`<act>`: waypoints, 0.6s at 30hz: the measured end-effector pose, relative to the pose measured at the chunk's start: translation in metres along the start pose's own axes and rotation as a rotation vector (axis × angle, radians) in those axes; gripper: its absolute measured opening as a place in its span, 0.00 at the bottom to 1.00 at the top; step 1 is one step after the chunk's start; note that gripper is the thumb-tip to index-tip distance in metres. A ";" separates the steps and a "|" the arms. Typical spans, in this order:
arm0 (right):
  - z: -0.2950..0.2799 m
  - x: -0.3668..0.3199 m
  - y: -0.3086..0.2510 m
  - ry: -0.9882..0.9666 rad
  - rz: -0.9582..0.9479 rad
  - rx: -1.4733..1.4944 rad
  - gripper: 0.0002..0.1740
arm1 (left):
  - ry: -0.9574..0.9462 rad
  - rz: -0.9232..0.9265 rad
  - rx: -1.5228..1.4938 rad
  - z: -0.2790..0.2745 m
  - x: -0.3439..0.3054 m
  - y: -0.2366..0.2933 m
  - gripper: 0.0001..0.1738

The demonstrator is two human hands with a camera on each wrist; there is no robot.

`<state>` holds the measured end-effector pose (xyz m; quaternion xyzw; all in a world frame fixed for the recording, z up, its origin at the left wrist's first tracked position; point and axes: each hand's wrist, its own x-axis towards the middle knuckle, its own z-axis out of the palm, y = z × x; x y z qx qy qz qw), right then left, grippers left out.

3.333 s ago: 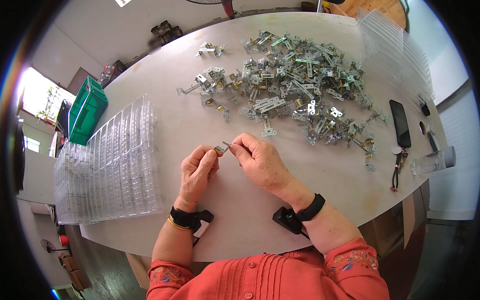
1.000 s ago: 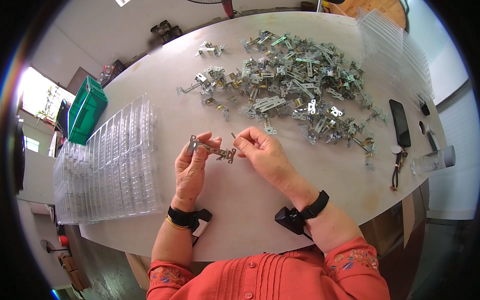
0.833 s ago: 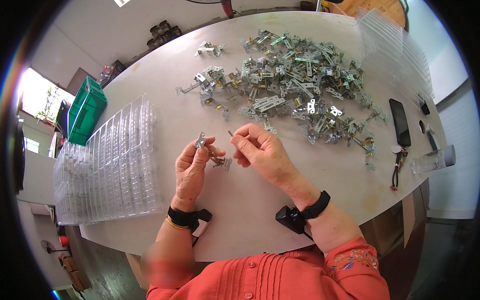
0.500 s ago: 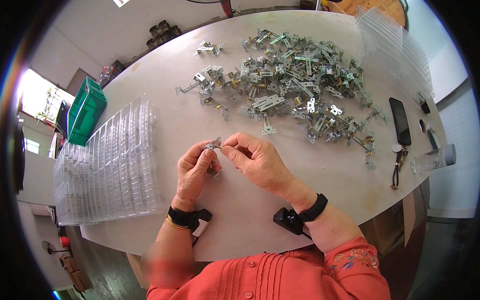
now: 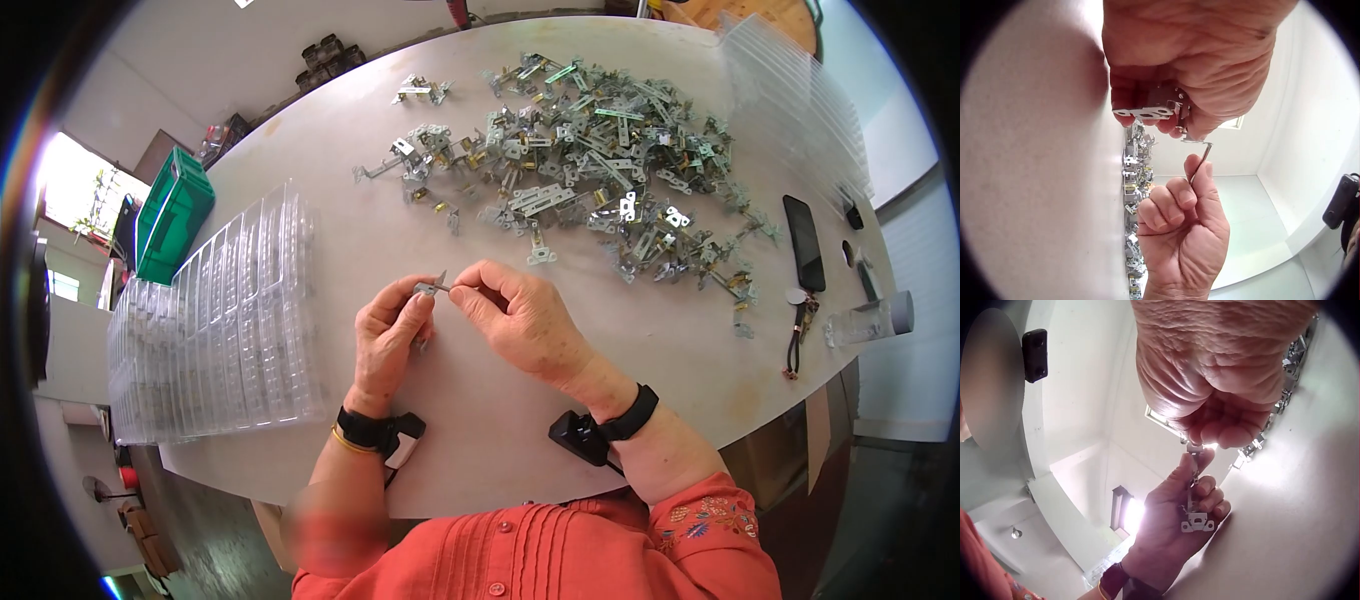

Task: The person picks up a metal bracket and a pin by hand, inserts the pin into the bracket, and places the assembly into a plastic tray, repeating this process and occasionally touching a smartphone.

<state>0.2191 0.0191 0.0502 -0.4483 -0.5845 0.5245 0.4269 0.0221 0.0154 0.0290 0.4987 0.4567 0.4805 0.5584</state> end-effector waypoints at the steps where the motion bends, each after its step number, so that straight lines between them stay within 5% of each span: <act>1: 0.000 0.000 0.000 -0.007 0.004 0.002 0.06 | 0.001 -0.013 0.000 0.001 0.000 0.002 0.14; 18: 0.004 0.001 -0.004 -0.078 0.082 0.092 0.09 | -0.095 0.094 0.194 -0.002 0.002 -0.006 0.13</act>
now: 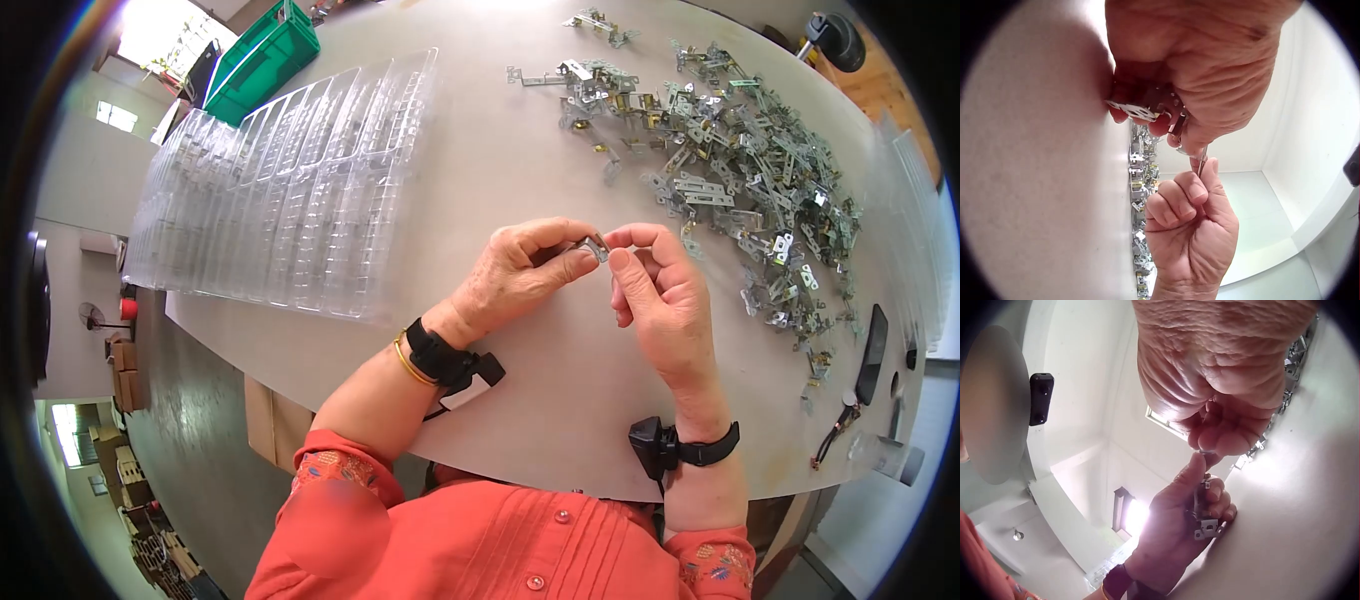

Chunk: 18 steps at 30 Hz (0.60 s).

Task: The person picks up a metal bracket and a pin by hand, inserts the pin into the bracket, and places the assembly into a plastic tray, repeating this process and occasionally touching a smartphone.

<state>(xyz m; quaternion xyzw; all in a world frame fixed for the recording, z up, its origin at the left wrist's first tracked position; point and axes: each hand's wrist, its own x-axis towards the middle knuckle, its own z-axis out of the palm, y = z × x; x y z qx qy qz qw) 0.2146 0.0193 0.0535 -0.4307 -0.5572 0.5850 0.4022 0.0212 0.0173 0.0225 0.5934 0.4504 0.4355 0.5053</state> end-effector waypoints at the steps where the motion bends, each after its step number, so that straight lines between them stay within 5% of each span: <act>1: 0.000 0.000 -0.002 -0.004 0.012 -0.004 0.08 | -0.003 0.001 -0.008 0.001 0.000 0.000 0.13; 6: -0.001 -0.002 0.001 0.069 -0.010 -0.094 0.06 | 0.015 0.055 0.097 0.002 0.000 0.000 0.13; 12: -0.004 0.000 0.002 0.104 -0.336 -0.387 0.04 | 0.024 0.140 0.195 0.007 0.000 0.007 0.11; 18: -0.005 -0.002 0.000 0.145 -0.331 -0.308 0.02 | -0.101 0.253 0.352 0.009 0.000 0.009 0.13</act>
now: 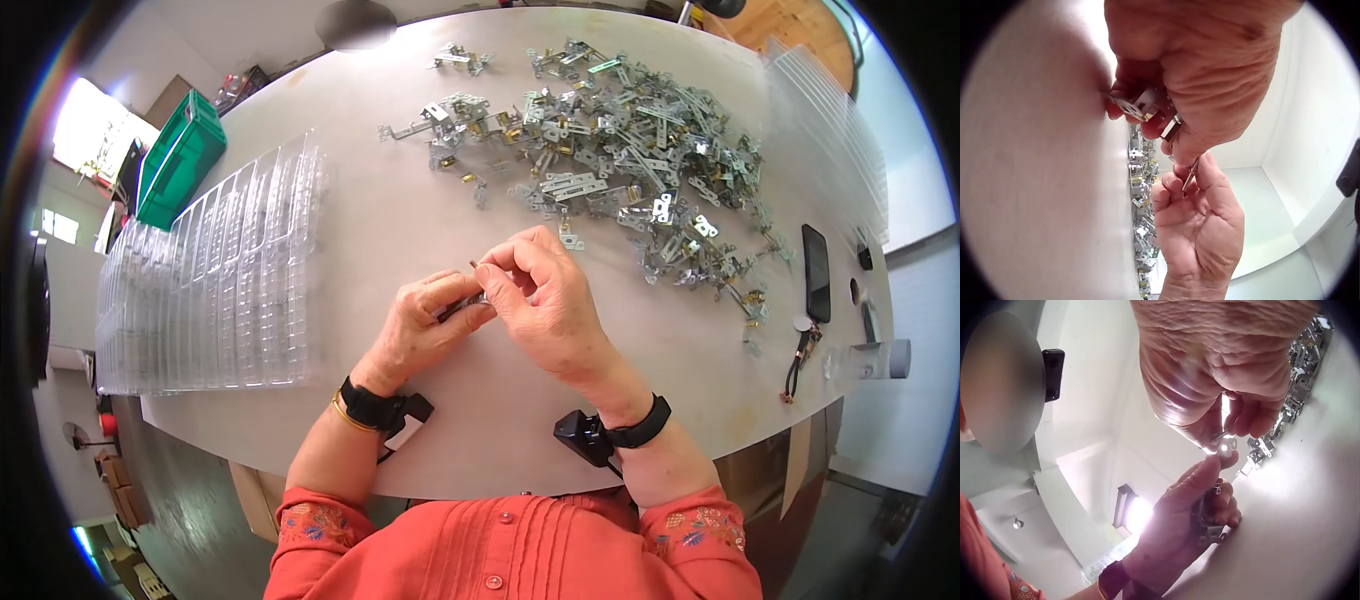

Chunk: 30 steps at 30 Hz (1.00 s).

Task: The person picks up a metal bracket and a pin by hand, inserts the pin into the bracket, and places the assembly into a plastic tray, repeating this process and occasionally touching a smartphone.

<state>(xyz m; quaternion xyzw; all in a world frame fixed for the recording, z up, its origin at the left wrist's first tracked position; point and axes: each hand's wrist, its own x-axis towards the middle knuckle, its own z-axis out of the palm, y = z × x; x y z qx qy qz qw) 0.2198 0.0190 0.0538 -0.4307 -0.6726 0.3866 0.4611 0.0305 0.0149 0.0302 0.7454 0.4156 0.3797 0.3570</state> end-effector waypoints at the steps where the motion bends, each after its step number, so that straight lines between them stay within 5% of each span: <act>1: -0.001 0.000 0.000 0.012 -0.013 0.002 0.02 | -0.014 0.005 -0.032 0.002 0.000 -0.001 0.12; 3: -0.001 -0.001 -0.001 0.078 0.058 0.073 0.02 | -0.034 0.015 -0.065 0.001 -0.001 0.001 0.12; 5: -0.003 0.000 -0.002 0.141 0.123 0.147 0.03 | -0.048 -0.441 -0.512 -0.005 -0.004 0.008 0.11; 12: -0.001 0.001 0.006 -0.002 0.276 0.323 0.07 | 0.145 -0.365 -0.868 -0.002 -0.005 -0.015 0.15; 22: 0.002 0.000 0.008 -0.008 0.223 0.148 0.07 | 0.155 -0.378 -0.825 -0.002 -0.004 -0.014 0.14; 30: 0.001 0.000 0.005 -0.040 0.275 0.175 0.06 | 0.054 -0.384 -0.508 -0.004 -0.006 -0.007 0.13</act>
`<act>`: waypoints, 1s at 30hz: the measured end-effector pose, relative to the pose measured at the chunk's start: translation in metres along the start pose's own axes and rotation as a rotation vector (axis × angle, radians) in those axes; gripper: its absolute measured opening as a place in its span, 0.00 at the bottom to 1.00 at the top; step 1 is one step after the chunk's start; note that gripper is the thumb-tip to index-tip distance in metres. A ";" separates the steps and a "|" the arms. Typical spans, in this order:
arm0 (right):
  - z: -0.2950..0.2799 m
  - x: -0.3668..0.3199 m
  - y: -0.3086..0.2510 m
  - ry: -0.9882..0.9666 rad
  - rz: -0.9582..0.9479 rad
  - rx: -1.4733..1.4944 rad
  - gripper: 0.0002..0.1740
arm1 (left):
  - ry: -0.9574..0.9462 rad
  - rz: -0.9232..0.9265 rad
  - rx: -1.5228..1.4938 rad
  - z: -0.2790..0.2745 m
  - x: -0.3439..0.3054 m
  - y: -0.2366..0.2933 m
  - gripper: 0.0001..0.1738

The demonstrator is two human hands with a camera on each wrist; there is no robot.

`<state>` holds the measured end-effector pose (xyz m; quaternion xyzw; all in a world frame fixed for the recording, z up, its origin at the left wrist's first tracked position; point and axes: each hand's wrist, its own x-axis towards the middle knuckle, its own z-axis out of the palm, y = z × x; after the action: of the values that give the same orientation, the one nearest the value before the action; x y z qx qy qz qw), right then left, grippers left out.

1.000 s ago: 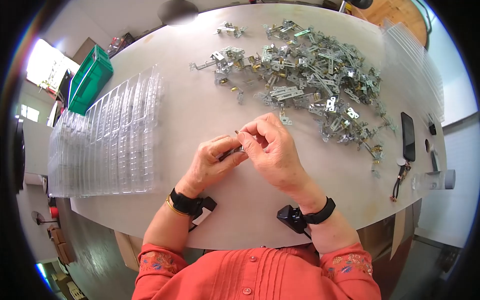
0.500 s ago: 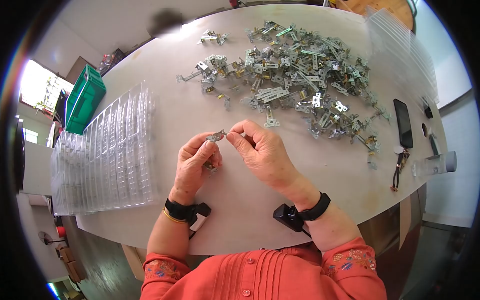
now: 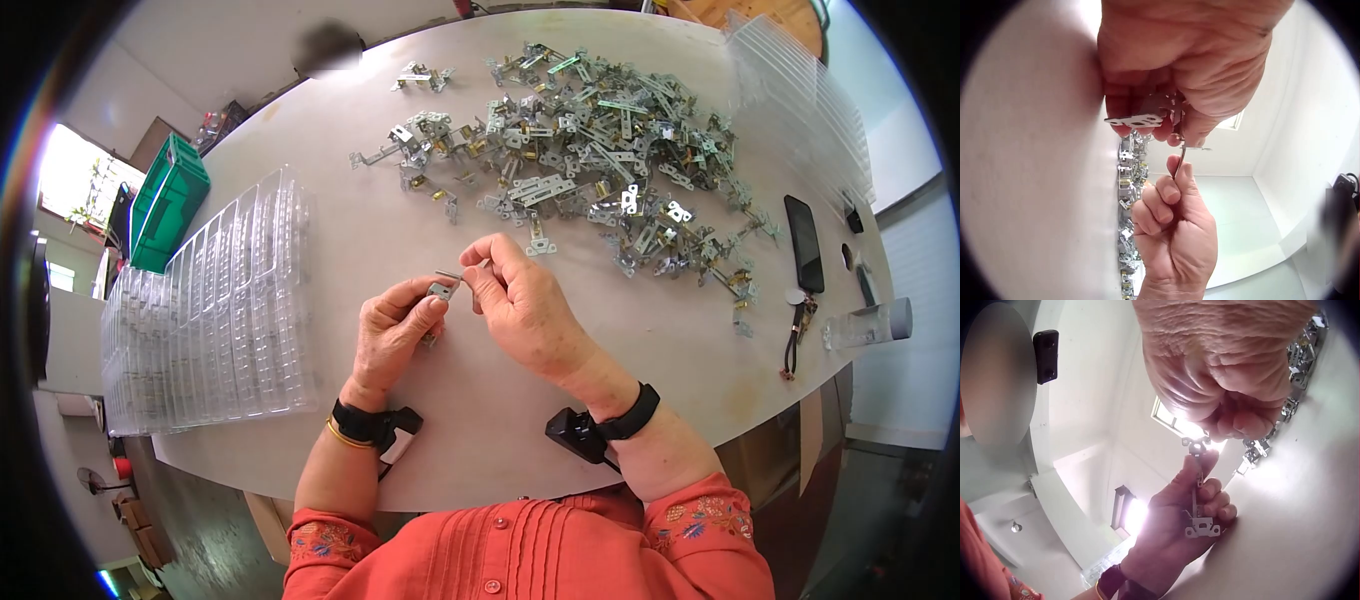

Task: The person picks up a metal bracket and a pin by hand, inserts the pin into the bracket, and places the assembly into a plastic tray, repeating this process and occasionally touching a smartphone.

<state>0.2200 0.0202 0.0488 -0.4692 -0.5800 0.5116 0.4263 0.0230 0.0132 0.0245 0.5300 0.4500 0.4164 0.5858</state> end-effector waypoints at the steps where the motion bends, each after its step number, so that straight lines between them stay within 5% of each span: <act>1: -0.001 0.000 0.000 -0.012 0.036 0.034 0.07 | -0.003 -0.001 0.000 0.000 0.000 0.000 0.13; 18: -0.010 0.006 0.000 -0.196 0.343 0.264 0.13 | 0.012 0.055 0.213 0.008 -0.004 0.004 0.11; 30: -0.014 0.005 0.001 -0.245 0.323 0.171 0.09 | -0.031 0.031 0.134 0.011 -0.004 0.003 0.08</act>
<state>0.2331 0.0278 0.0497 -0.4527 -0.4991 0.6738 0.3032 0.0326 0.0064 0.0284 0.5812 0.4594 0.3863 0.5494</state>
